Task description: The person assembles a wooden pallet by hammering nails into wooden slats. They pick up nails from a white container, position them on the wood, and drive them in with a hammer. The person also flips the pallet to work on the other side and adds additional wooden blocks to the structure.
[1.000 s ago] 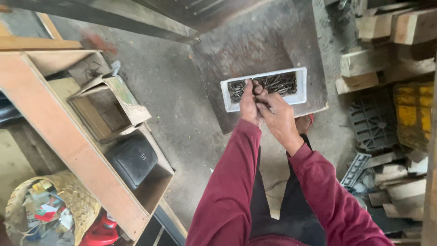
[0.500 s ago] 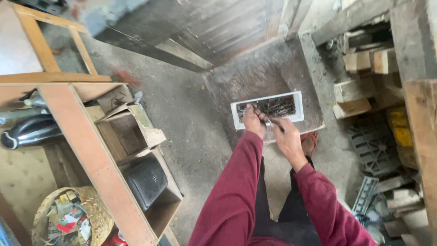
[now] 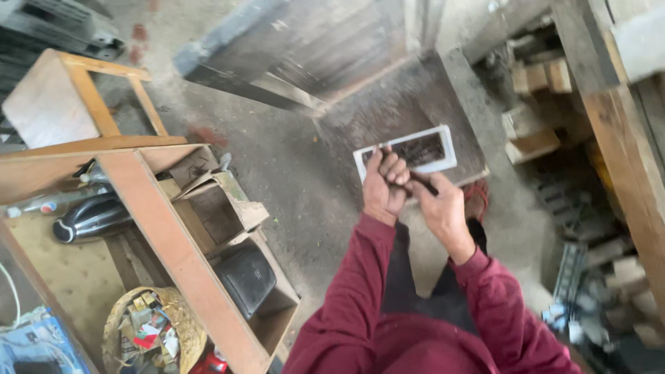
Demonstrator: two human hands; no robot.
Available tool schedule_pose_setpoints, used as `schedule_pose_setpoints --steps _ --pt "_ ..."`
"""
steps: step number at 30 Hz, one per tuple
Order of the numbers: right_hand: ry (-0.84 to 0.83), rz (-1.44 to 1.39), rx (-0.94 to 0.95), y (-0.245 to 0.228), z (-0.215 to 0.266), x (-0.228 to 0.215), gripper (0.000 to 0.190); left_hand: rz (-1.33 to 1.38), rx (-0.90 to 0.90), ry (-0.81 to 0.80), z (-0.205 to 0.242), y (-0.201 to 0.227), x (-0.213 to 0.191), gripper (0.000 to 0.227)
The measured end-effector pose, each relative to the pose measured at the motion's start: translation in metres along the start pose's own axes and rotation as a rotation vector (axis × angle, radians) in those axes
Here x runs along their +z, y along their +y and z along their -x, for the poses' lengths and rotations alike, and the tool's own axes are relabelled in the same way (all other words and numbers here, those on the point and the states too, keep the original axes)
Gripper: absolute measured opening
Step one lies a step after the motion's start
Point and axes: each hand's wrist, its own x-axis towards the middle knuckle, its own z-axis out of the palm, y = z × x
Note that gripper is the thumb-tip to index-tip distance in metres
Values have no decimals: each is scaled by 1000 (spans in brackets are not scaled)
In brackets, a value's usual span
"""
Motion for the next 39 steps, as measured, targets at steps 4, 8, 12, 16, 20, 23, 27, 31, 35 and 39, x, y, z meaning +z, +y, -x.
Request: schedule_pose_setpoints --steps 4,8,12,16,20,23,27,31,35,39 --pt "59 -139 23 -21 9 -36 14 34 -116 -111 5 -27 40 33" --pt "188 -129 -167 -35 26 -73 13 -31 -175 -156 18 -70 74 32" --pt "264 -99 -189 -46 38 -119 13 -62 -214 -210 29 -121 102 29" --pt "294 67 -9 -55 49 -174 14 -151 -198 -164 36 -177 124 36" --pt "263 125 -24 -64 58 -231 16 -293 -168 -95 46 -228 141 42" --pt "247 255 -192 -66 49 -279 16 -402 -135 -96 36 -271 158 42" --pt "181 415 -288 -72 40 -341 16 -487 -76 -100 36 -319 175 42" --pt "146 458 -394 -81 25 -402 16 -353 -137 -54 27 -368 184 42" --pt "126 392 -157 -81 20 -441 18 -46 -307 10 5 -409 174 36" --pt "144 111 68 -74 22 -466 18 112 -539 -119 -17 -431 171 33"
